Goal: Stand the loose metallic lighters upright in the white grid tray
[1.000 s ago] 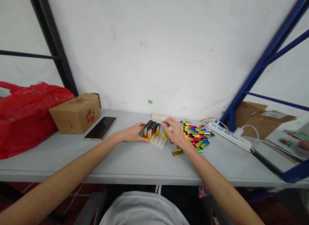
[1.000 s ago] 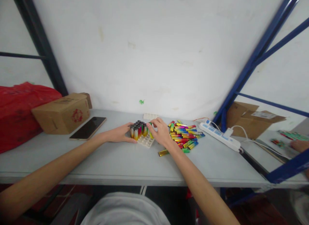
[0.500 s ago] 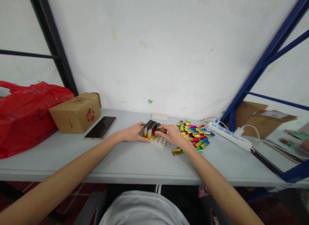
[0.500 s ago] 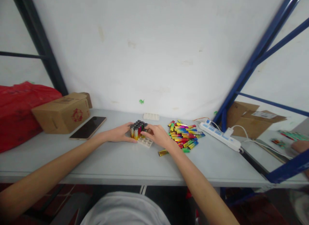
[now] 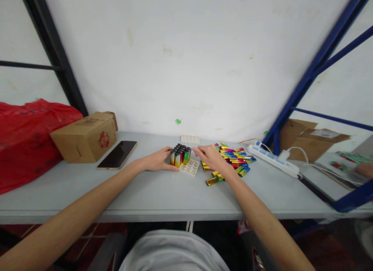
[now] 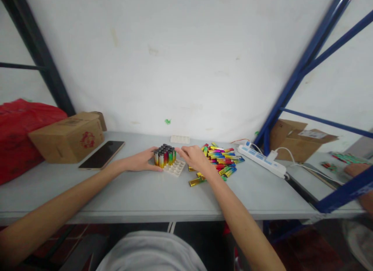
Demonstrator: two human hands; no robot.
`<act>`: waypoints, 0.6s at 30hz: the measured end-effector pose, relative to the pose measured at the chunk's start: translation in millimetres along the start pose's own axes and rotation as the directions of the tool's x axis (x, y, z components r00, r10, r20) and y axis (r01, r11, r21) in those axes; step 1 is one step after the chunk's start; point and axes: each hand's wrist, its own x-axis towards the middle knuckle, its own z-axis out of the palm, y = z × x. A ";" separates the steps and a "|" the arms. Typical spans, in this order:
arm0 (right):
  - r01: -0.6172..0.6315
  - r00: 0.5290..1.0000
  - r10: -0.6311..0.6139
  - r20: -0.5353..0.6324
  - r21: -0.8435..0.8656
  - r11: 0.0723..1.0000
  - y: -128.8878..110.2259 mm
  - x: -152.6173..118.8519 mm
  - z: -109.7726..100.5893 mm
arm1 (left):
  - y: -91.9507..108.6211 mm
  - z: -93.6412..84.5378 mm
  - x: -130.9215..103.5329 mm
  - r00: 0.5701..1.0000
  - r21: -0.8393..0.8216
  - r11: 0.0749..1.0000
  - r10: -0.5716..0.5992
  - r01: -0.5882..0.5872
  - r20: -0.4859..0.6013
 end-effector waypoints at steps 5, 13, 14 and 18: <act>-0.119 0.993 0.119 0.003 -0.067 0.991 36.9 -8.7 -33.5 | 0.0 0.1 0.7 1.000 -0.001 1.000 0.011 -0.011 0.007; -0.214 0.882 0.116 0.456 0.169 0.962 72.6 -29.2 -54.9 | -0.3 -0.1 0.8 1.000 -0.007 1.000 0.005 -0.005 0.005; -0.221 0.864 0.114 0.491 0.166 0.961 71.9 -29.2 -53.2 | -0.2 -0.2 0.8 1.000 -0.005 1.000 0.005 -0.005 0.004; -0.185 0.865 0.104 0.492 0.119 0.976 66.8 -24.8 -40.9 | 0.2 -0.9 1.0 1.000 0.011 1.000 0.005 -0.005 0.009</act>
